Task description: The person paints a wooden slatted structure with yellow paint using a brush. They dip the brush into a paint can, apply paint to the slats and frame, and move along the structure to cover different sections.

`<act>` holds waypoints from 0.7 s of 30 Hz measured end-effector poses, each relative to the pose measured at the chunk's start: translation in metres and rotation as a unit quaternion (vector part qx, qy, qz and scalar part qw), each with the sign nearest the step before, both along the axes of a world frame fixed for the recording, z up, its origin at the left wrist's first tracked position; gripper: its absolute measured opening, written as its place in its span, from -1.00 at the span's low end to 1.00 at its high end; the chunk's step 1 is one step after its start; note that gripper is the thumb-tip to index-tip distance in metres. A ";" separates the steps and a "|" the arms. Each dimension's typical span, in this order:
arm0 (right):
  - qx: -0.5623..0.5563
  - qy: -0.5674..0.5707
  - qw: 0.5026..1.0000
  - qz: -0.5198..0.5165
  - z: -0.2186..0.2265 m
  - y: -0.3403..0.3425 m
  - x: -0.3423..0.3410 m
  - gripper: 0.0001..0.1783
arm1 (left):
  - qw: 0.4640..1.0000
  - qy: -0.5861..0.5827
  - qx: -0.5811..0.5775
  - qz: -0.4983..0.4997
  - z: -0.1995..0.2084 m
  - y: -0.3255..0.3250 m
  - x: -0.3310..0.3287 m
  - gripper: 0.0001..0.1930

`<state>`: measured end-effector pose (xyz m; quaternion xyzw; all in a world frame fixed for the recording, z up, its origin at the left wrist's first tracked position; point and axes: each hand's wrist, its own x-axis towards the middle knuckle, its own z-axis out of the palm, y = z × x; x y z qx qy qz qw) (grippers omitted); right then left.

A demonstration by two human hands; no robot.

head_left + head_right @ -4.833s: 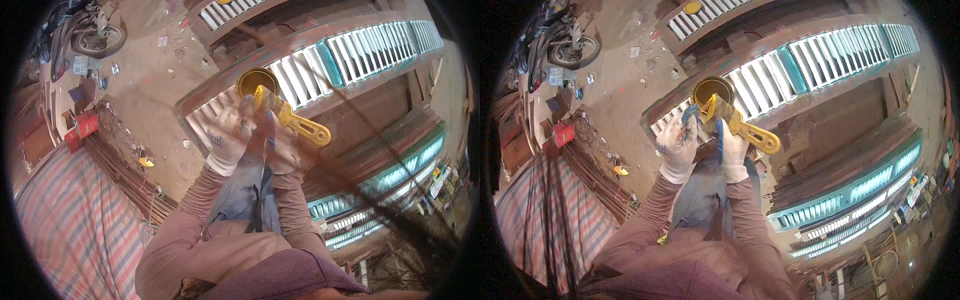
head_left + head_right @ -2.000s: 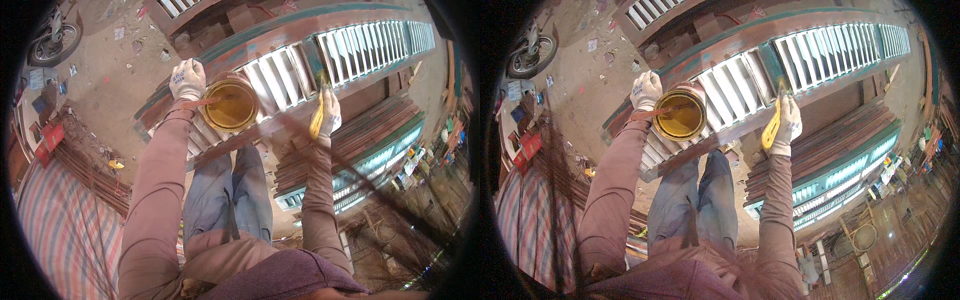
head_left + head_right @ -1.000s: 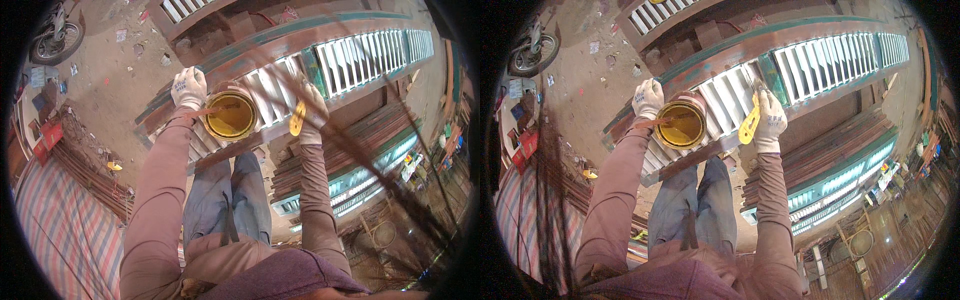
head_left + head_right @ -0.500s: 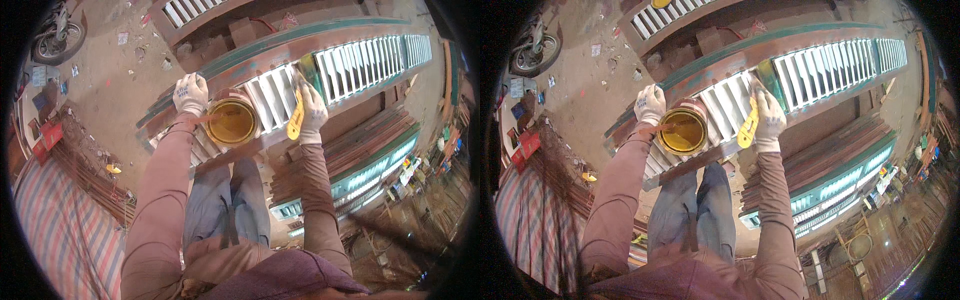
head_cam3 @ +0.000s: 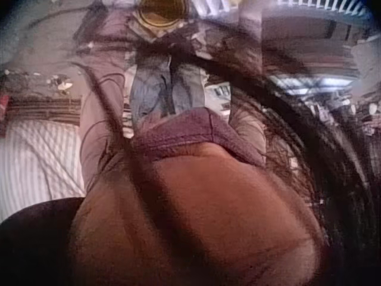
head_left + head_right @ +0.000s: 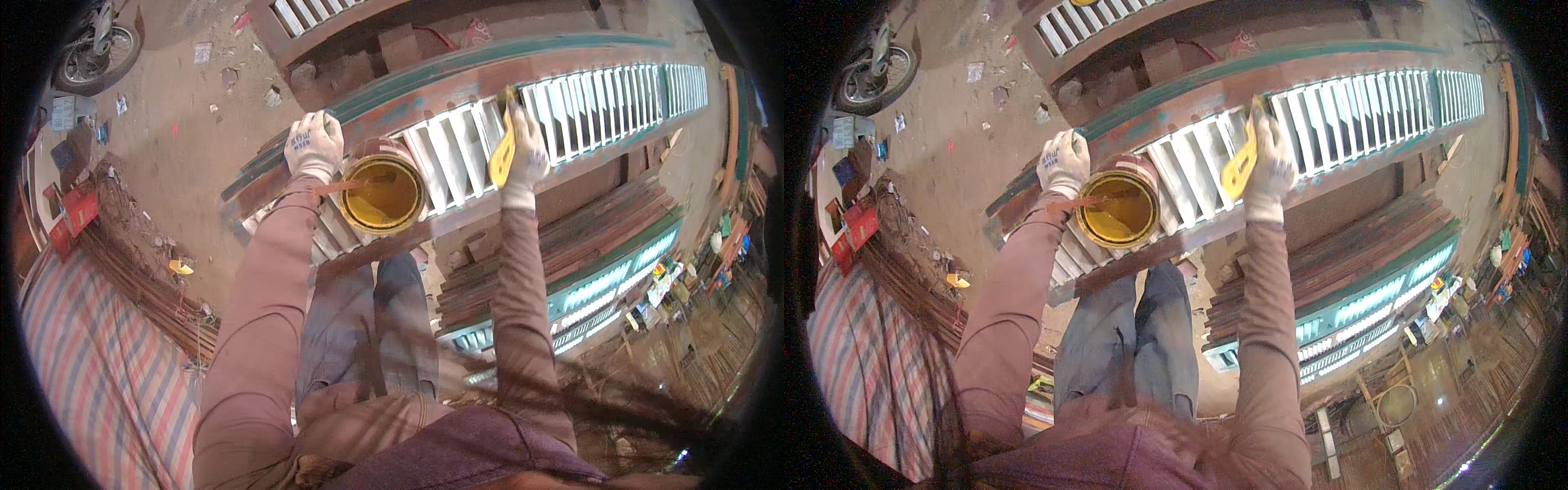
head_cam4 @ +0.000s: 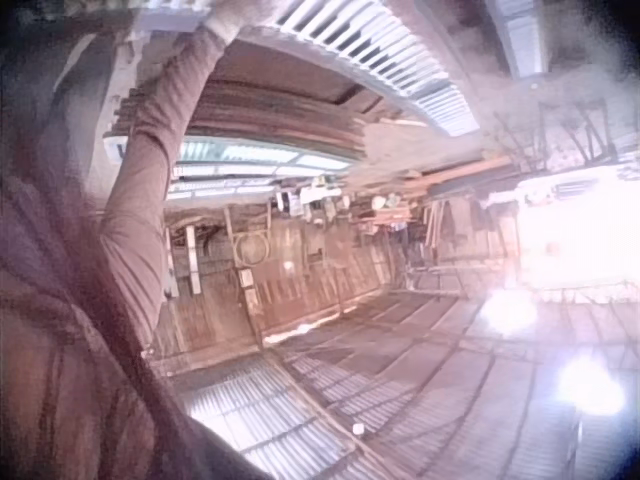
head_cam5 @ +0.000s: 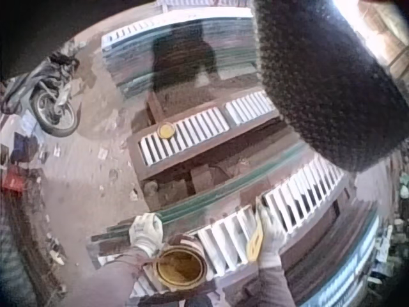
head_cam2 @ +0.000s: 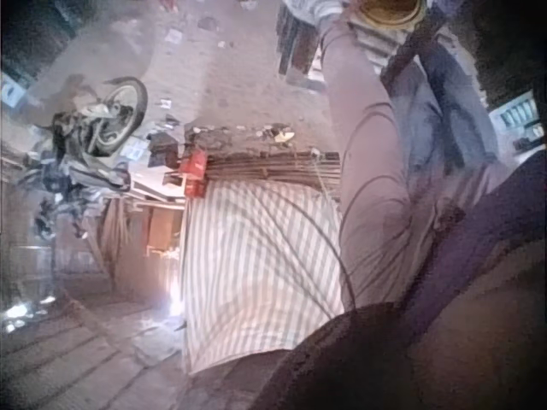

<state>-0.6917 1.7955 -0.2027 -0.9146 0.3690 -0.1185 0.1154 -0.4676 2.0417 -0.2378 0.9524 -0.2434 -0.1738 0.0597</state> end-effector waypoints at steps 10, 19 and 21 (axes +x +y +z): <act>-0.042 -0.011 0.999 0.007 -0.007 0.007 -0.024 -0.59 | 0.998 -0.041 -0.043 0.004 -0.006 0.000 -0.003 -0.70; -0.046 -0.020 0.999 -0.015 -0.008 0.039 -0.006 -0.60 | 0.999 -0.023 -0.027 0.014 -0.002 0.000 -0.006 -0.71; -0.066 -0.022 0.997 -0.042 -0.004 0.033 -0.007 -0.58 | 0.999 -0.025 -0.019 0.011 -0.005 -0.001 -0.003 -0.69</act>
